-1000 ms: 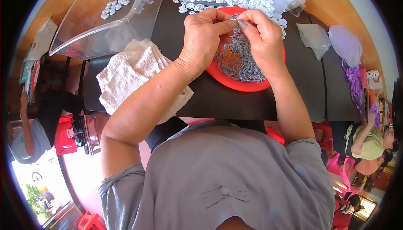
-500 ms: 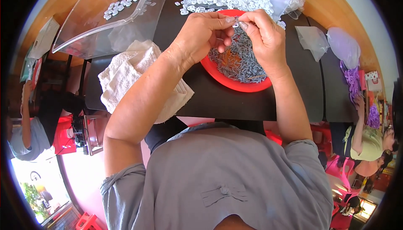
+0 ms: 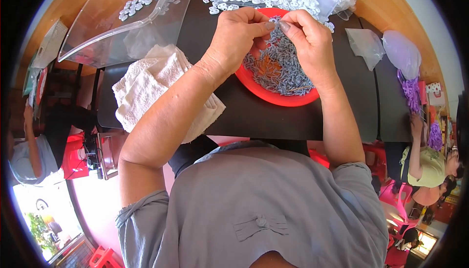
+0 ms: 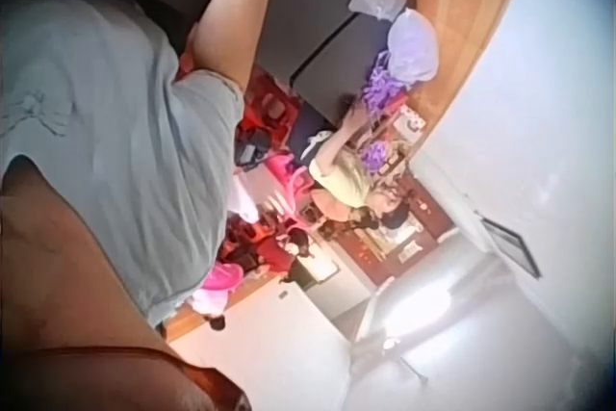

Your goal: Attaching small white plastic clips or buttons to blue chain links by hand.

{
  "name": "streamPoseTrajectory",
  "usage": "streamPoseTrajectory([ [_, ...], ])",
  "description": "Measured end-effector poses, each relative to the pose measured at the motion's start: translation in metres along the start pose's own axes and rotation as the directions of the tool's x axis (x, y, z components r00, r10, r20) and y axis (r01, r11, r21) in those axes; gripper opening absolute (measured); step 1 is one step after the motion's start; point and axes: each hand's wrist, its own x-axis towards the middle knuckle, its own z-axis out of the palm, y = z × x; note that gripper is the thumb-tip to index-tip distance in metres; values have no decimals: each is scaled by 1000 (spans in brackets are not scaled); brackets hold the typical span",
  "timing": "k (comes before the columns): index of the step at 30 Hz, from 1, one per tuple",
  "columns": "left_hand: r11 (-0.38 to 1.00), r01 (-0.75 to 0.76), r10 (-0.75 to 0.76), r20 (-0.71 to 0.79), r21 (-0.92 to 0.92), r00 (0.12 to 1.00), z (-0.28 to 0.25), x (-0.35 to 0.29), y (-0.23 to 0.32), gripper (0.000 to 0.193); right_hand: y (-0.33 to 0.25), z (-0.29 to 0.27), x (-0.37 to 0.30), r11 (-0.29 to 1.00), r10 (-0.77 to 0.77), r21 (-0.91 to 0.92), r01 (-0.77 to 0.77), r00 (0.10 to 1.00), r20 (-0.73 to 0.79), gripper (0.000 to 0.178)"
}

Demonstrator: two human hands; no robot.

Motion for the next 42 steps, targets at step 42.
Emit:
streamPoseTrajectory([
  [42,995,30,-23,-74,91,997,4,0,-14,10,102,57,118,864,196,-504,-2,923,333,17],
])
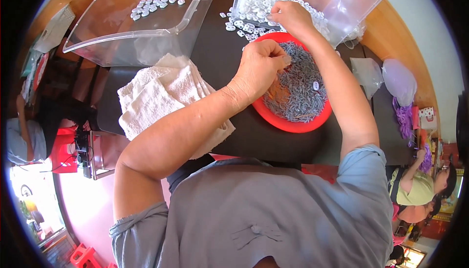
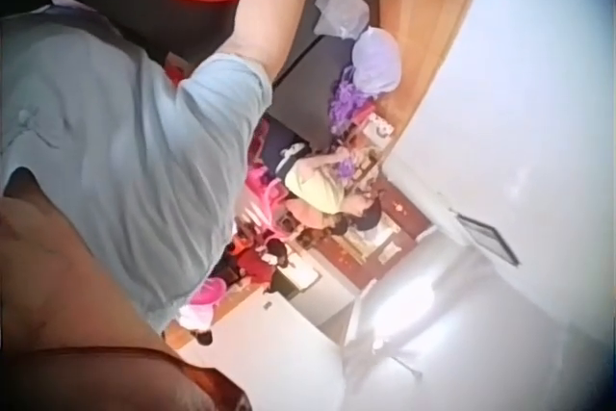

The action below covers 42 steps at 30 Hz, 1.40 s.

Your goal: Attaching small white plastic clips or buttons to blue chain links by hand.

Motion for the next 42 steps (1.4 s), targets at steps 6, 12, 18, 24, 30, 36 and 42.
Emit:
streamPoseTrajectory([
  [6,1000,-10,10,16,4,1000,-1,4,-5,9,3,15,10,1000,1,-30,-1,1000,0,15],
  [12,965,65,-79,-46,-254,996,-8,5,2,11,4,-7,-11,969,58,245,-32,993,-100,7],
  [18,959,45,-64,-60,-279,996,-10,4,2,12,-18,-41,-51,515,193,809,-282,958,211,7],
  [24,967,78,-78,6,-241,997,-2,5,1,13,29,-21,-22,824,235,536,-183,972,-30,9],
  [30,980,66,-60,37,-188,998,-7,3,0,12,-21,-1,1,994,-81,-82,75,994,-69,18],
  [36,982,97,-90,49,-163,995,-7,4,0,12,-24,22,7,989,-84,-128,81,996,-17,22],
  [42,979,96,-88,51,-181,995,-7,6,0,12,-3,-1,0,932,73,351,-88,996,56,20],
])
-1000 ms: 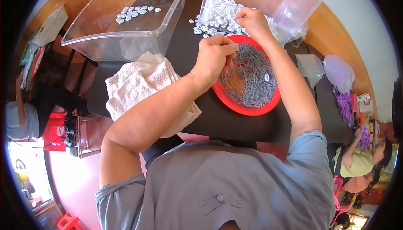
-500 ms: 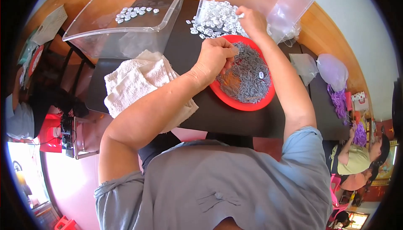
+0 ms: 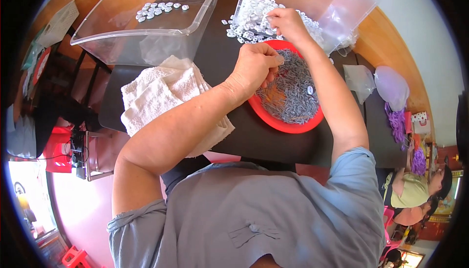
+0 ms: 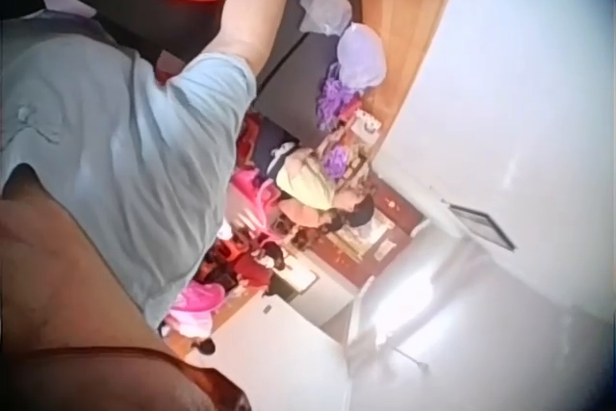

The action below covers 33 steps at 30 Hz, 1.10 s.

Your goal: Attaching small white plastic clips or buttons to blue chain links by hand.

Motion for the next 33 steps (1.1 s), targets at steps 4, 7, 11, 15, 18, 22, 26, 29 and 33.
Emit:
streamPoseTrajectory([
  [4,994,30,-35,-40,-103,999,-3,-1,3,12,-27,-36,-41,781,151,585,-218,975,162,16],
  [7,976,47,-58,-47,-213,997,-6,-1,6,12,-32,-49,-69,662,165,708,-247,969,184,17],
  [11,960,51,-67,-51,-274,996,-10,1,6,14,-48,-57,-103,579,172,763,-288,958,231,14],
  [15,932,-51,36,-48,-358,998,-10,2,7,11,-69,-53,-128,612,156,741,-278,960,232,14],
  [18,891,-65,61,-23,-449,998,-8,0,9,12,-81,-37,-138,670,130,690,-273,959,253,13],
  [22,845,51,-87,-42,-533,995,-3,-3,12,14,-96,-5,-146,743,100,628,-230,967,236,10],
  [26,840,23,-73,-70,-542,995,-9,2,9,13,-101,8,-150,825,54,557,-95,994,90,8],
  [29,848,27,-66,-55,-529,996,-8,3,7,11,-89,15,-149,926,-166,323,196,979,-119,8],
  [33,832,-9,-56,-101,-555,993,-6,4,3,10,-96,-3,-156,731,135,669,-134,990,51,11],
])
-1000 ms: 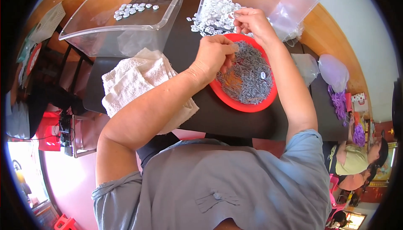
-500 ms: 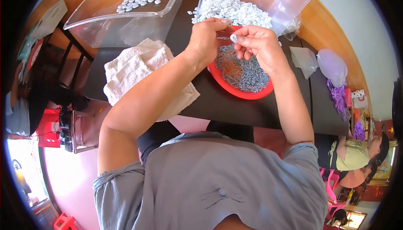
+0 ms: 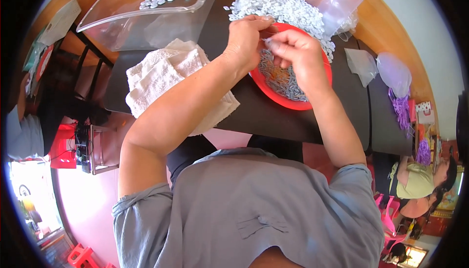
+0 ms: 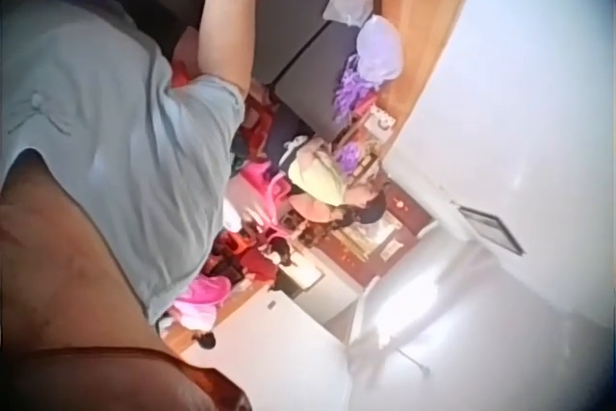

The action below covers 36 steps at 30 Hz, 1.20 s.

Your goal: Attaching small white plastic clips or buttons to blue chain links by hand.

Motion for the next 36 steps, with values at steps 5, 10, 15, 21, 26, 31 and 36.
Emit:
streamPoseTrajectory([
  [5,918,-236,218,93,318,972,3,-9,-1,11,1,-40,8,936,141,334,-112,988,-65,20],
  [10,848,-271,234,136,455,963,13,-19,-5,10,10,-45,8,907,122,416,-68,987,-103,21],
  [15,835,-282,243,143,472,959,13,-21,-9,10,8,-40,7,900,105,434,-39,986,-130,20],
  [21,828,-261,225,133,495,965,11,-20,-10,11,9,-36,6,907,96,421,-25,985,-147,20],
  [26,830,-263,224,138,492,965,13,-22,-9,11,8,-33,5,919,69,394,8,981,-180,21],
  [31,812,-280,238,147,512,960,12,-22,-10,12,6,-29,4,951,30,305,41,974,-225,20],
  [36,797,-317,272,164,514,948,14,-24,-14,11,7,-24,3,965,-22,250,79,975,-223,18],
])
